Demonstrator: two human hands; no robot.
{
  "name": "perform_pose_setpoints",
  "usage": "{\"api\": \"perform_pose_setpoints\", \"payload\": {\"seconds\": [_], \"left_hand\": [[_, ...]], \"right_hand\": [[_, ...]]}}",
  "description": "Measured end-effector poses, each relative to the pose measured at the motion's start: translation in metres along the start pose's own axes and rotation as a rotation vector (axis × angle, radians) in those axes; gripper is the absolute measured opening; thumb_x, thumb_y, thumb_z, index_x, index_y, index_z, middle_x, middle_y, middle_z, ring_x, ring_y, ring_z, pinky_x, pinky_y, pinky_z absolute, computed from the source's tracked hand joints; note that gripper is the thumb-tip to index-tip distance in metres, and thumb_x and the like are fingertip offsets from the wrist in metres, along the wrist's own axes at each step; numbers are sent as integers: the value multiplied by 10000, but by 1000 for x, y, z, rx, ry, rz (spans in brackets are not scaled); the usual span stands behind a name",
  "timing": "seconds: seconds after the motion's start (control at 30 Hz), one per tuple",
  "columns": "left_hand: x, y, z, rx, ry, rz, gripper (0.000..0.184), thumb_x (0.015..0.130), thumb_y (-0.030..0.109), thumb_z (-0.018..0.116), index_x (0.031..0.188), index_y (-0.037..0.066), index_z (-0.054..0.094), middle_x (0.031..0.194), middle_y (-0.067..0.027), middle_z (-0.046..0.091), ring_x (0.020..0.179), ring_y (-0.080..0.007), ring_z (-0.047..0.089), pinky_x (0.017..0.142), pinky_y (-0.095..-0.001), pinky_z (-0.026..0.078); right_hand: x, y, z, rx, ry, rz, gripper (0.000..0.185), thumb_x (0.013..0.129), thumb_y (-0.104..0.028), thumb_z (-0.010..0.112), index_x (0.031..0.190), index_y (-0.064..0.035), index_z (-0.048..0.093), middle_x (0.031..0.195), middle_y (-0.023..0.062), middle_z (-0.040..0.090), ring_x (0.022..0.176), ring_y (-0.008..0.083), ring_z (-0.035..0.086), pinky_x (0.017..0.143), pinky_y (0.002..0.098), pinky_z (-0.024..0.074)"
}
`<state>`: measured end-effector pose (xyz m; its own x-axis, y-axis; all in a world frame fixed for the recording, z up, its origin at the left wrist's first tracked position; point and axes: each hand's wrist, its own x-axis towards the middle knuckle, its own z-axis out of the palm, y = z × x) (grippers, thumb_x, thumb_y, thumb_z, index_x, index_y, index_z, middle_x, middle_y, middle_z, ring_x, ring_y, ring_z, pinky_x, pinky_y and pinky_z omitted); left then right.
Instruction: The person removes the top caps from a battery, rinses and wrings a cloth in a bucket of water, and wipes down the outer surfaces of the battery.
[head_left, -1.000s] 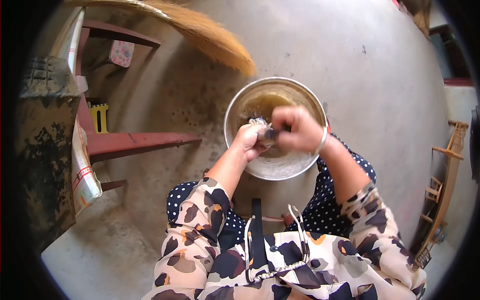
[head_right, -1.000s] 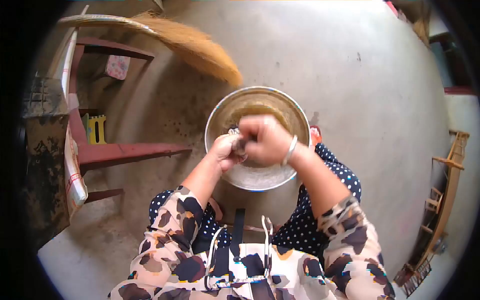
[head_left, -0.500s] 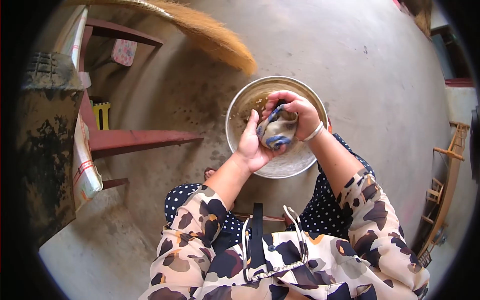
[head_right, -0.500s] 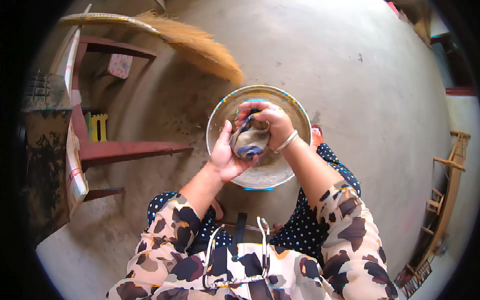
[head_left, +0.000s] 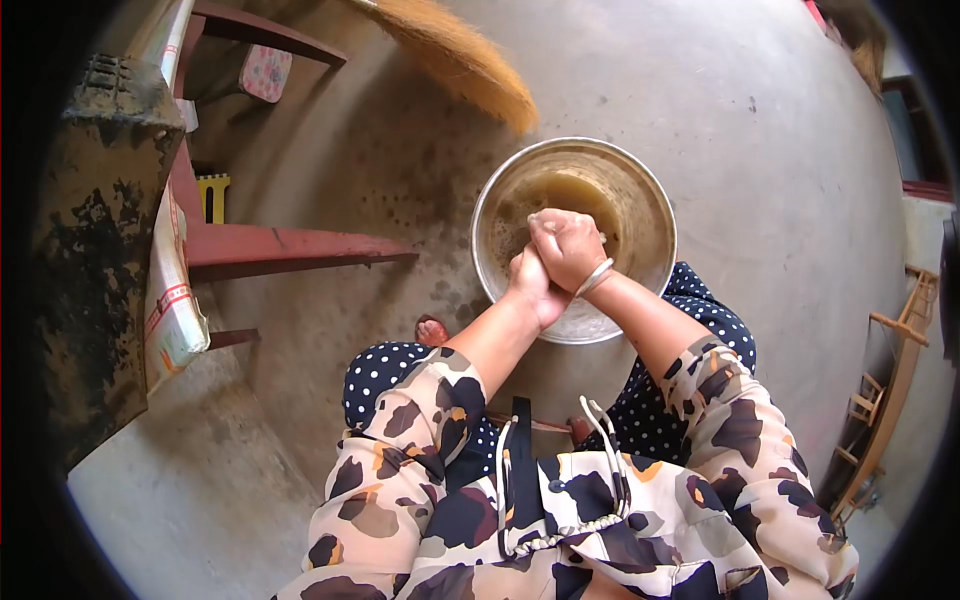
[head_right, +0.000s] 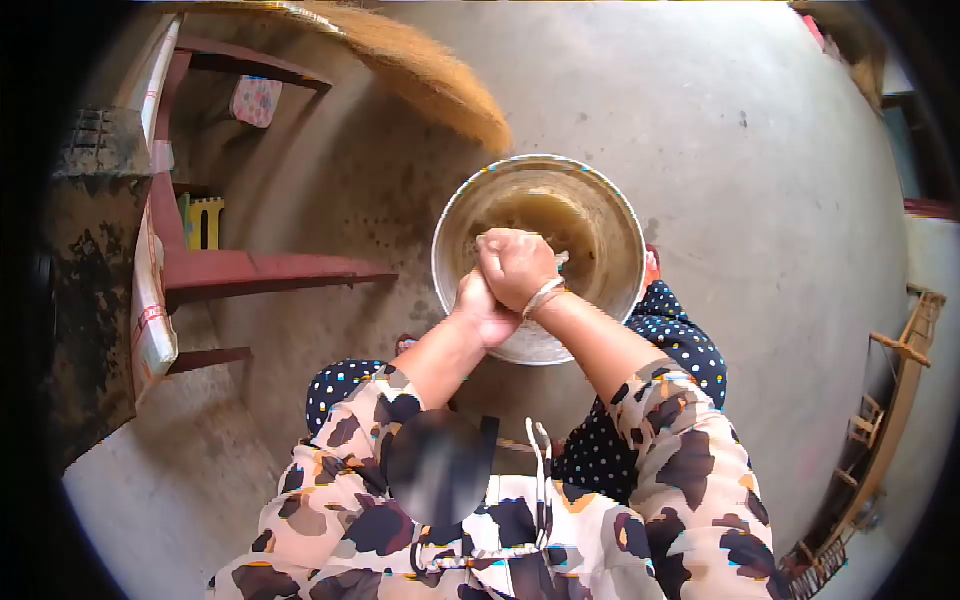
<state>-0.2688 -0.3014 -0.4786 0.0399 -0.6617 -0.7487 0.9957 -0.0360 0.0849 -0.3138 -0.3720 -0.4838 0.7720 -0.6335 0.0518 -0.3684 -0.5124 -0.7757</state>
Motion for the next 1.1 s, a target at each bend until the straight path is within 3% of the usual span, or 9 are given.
{"api": "perform_pose_setpoints", "payload": {"seconds": [0.2,0.23,0.3,0.5,0.63,0.77,0.93,0.97,1.1], "left_hand": [[-3,-3,3,186,21,-24,445,915,415,310,1144,56,439,1085,-109,520,961,-270,535,846,-453,427],[-5,-1,4,317,11,-86,463,916,427,307,1144,45,435,1075,-130,520,953,-291,536,835,-469,430],[-9,7,11,424,-33,-83,483,915,440,310,1147,32,427,1071,-163,517,947,-312,537,837,-469,431],[-4,19,5,438,-217,232,457,882,323,486,1265,135,321,1221,-40,421,1120,-221,427,846,-475,433],[-6,25,1,593,-135,387,335,899,173,469,1225,121,408,1018,0,511,866,-92,524,668,-279,511],[-12,46,-6,604,-30,436,237,919,254,430,1078,83,474,915,-2,557,836,-77,534,660,-251,477],[-11,31,-27,824,31,810,294,922,314,420,1006,34,455,883,-24,497,817,-84,468,751,-237,413],[-27,30,-18,812,69,742,249,927,251,418,1055,38,434,934,-34,506,859,-95,474,763,-248,417],[-61,48,9,818,-12,649,251,890,91,474,1126,55,398,991,-29,531,867,-76,499,778,-224,423]], "right_hand": [[14,41,11,501,-181,470,244,749,-227,534,676,4,567,647,179,578,601,305,569,599,387,455],[18,73,11,306,-162,192,253,777,-252,533,692,-15,558,625,101,560,554,220,549,574,353,461],[30,34,-28,1065,-73,1077,269,820,-299,515,742,-44,555,640,52,524,552,178,527,575,337,466],[13,32,-19,1002,-65,748,274,826,-318,557,847,-44,568,761,49,542,726,127,510,635,280,435],[27,23,-23,579,59,394,316,726,-195,676,944,-10,542,821,73,556,758,136,514,689,294,444],[24,1,-21,494,104,135,410,666,-133,693,1021,-21,519,890,76,563,815,164,531,743,295,445],[3,-25,-20,938,-472,502,493,842,-401,525,1227,-155,340,1097,79,450,952,219,515,604,447,525],[8,-29,-24,895,-521,518,444,853,-317,538,1213,-122,365,1062,72,472,962,208,511,630,407,528],[39,-13,-42,572,-557,-73,479,790,-144,609,1201,-66,375,1077,85,503,936,191,532,738,299,482]]}}
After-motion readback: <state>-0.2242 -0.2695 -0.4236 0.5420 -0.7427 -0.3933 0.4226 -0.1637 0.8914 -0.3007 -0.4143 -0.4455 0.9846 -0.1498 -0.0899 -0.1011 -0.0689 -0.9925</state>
